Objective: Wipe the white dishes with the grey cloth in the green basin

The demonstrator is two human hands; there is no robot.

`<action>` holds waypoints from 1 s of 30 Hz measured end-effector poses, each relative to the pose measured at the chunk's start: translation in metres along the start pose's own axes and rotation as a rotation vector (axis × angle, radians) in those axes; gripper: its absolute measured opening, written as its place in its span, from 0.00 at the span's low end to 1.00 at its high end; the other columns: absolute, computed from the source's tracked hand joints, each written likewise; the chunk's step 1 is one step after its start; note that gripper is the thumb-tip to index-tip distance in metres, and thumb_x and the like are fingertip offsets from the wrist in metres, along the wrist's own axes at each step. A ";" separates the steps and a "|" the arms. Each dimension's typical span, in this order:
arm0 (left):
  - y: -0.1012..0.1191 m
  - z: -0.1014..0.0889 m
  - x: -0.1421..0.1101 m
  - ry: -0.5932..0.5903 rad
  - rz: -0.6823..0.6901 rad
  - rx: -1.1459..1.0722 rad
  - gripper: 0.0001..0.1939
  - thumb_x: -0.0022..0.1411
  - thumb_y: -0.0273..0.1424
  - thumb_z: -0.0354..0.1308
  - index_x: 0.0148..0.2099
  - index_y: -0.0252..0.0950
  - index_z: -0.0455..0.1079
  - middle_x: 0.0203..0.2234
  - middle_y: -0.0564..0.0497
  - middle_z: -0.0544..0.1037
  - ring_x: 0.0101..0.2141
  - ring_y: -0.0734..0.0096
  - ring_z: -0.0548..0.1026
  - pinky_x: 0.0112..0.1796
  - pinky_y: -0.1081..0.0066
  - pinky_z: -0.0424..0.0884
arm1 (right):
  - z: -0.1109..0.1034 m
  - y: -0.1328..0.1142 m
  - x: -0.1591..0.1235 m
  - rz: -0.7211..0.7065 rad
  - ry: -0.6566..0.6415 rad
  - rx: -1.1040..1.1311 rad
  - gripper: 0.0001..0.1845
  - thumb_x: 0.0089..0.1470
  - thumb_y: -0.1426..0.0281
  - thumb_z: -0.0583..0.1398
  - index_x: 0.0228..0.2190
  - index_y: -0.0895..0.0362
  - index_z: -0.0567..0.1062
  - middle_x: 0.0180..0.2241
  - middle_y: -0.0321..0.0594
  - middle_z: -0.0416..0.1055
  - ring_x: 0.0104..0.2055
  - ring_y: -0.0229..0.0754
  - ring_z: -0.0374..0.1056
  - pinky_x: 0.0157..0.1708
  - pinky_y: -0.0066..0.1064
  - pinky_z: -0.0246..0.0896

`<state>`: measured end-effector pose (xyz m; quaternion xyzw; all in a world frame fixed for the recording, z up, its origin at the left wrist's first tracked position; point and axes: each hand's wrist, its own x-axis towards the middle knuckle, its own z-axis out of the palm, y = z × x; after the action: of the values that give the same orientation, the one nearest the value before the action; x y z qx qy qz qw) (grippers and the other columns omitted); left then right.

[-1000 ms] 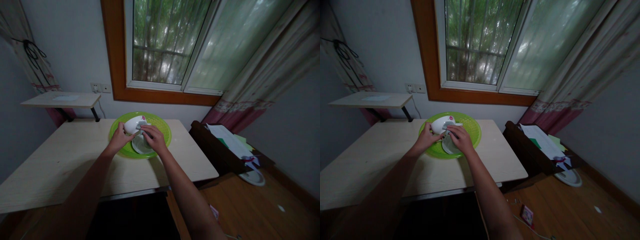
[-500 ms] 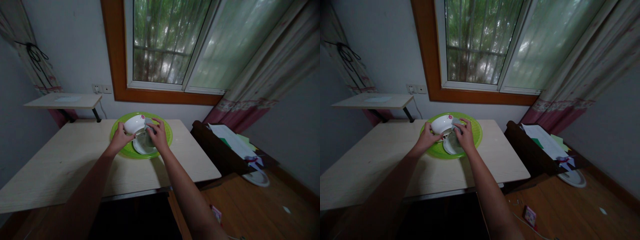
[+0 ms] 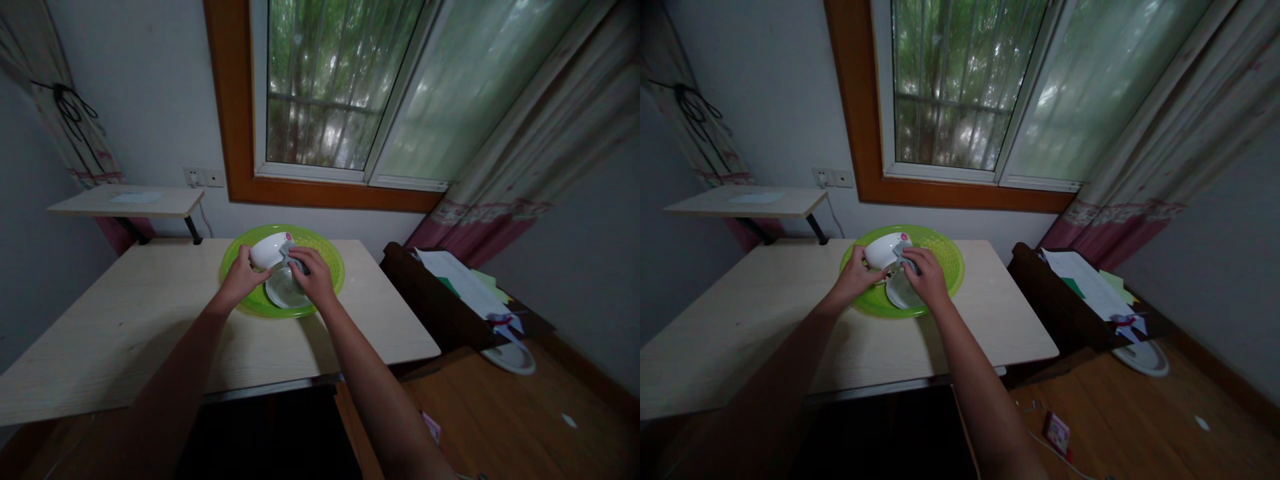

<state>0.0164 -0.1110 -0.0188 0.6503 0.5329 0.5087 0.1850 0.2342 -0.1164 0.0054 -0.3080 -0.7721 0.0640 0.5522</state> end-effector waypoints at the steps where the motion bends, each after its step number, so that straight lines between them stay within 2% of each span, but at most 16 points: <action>1: 0.000 0.000 0.000 -0.003 -0.004 0.001 0.30 0.46 0.40 0.71 0.43 0.40 0.57 0.38 0.50 0.72 0.39 0.63 0.77 0.37 0.66 0.76 | 0.000 -0.002 -0.001 -0.030 -0.038 -0.002 0.11 0.62 0.68 0.61 0.45 0.49 0.80 0.49 0.42 0.77 0.53 0.46 0.72 0.57 0.43 0.67; 5: 0.002 -0.001 0.001 -0.004 -0.026 0.021 0.29 0.46 0.39 0.70 0.44 0.40 0.57 0.37 0.50 0.73 0.39 0.61 0.78 0.38 0.66 0.75 | 0.003 -0.003 -0.003 -0.134 -0.161 0.033 0.12 0.62 0.69 0.61 0.47 0.49 0.79 0.49 0.42 0.78 0.52 0.45 0.73 0.56 0.42 0.68; 10: 0.004 -0.001 0.001 0.000 -0.044 0.009 0.29 0.46 0.40 0.70 0.45 0.39 0.58 0.38 0.50 0.73 0.39 0.63 0.78 0.37 0.67 0.74 | 0.004 -0.002 -0.004 -0.168 -0.118 0.045 0.13 0.62 0.71 0.61 0.48 0.50 0.79 0.49 0.44 0.77 0.52 0.45 0.73 0.55 0.41 0.68; 18: 0.004 -0.005 0.002 0.011 -0.097 -0.050 0.31 0.45 0.39 0.70 0.45 0.40 0.56 0.40 0.49 0.72 0.38 0.64 0.77 0.37 0.67 0.73 | 0.003 0.004 -0.001 0.019 0.027 -0.005 0.12 0.62 0.71 0.60 0.46 0.51 0.79 0.47 0.44 0.76 0.51 0.45 0.72 0.55 0.40 0.68; 25: 0.002 -0.007 0.006 0.047 -0.149 -0.114 0.31 0.44 0.39 0.71 0.44 0.40 0.56 0.36 0.53 0.71 0.36 0.66 0.75 0.38 0.67 0.71 | 0.004 0.006 0.000 0.142 -0.031 -0.067 0.10 0.59 0.70 0.61 0.44 0.54 0.78 0.43 0.44 0.77 0.47 0.46 0.72 0.52 0.40 0.68; 30: 0.000 -0.009 0.008 0.051 -0.168 -0.162 0.31 0.44 0.40 0.71 0.45 0.40 0.57 0.37 0.51 0.72 0.38 0.63 0.76 0.39 0.65 0.71 | 0.005 0.009 0.001 0.160 -0.074 -0.036 0.11 0.57 0.70 0.63 0.43 0.55 0.78 0.43 0.43 0.77 0.47 0.46 0.72 0.50 0.38 0.67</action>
<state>0.0082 -0.1070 -0.0111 0.5731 0.5472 0.5492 0.2655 0.2331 -0.1076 0.0001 -0.3760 -0.7658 0.1056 0.5109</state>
